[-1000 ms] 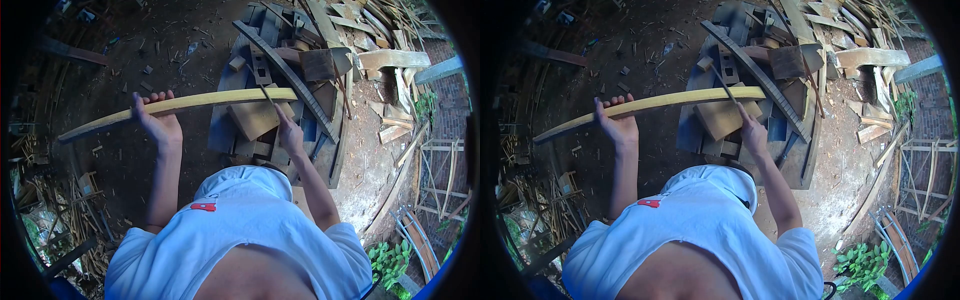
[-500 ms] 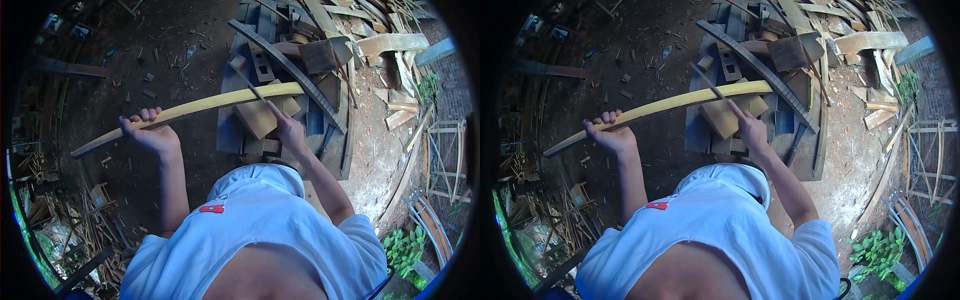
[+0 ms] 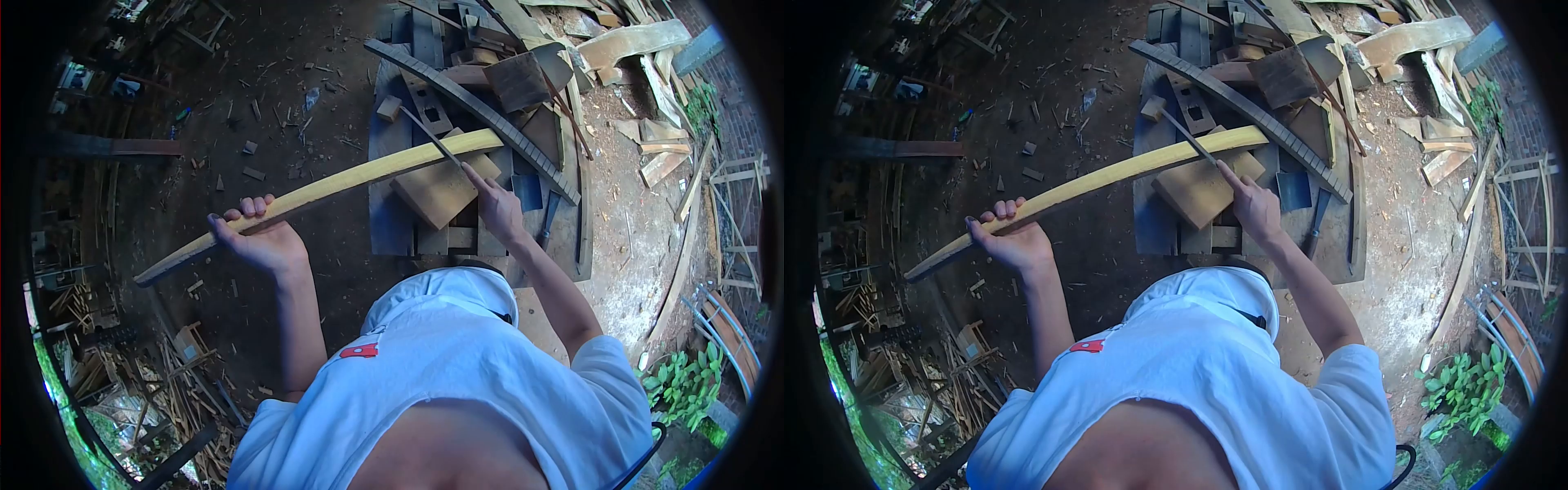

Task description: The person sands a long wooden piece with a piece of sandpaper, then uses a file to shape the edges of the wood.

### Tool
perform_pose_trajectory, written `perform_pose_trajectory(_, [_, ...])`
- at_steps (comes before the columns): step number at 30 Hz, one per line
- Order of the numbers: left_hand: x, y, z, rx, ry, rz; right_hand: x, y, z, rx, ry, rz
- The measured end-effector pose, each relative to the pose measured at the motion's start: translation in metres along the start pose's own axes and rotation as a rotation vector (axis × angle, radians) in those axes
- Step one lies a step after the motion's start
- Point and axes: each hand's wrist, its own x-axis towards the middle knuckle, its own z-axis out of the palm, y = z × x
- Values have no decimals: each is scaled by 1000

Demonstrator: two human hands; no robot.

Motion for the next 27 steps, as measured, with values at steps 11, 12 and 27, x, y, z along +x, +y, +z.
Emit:
perform_pose_trajectory(11, [3,1,7,8,-29,5,2,-25,5,157,104,-94])
perform_pose_trajectory(12, [4,0,4,3,-2,-16,-1,0,9,69,42,52])
perform_pose_trajectory(27, [1,-3,10,15,-33,60,0,14,15,43,66,71])
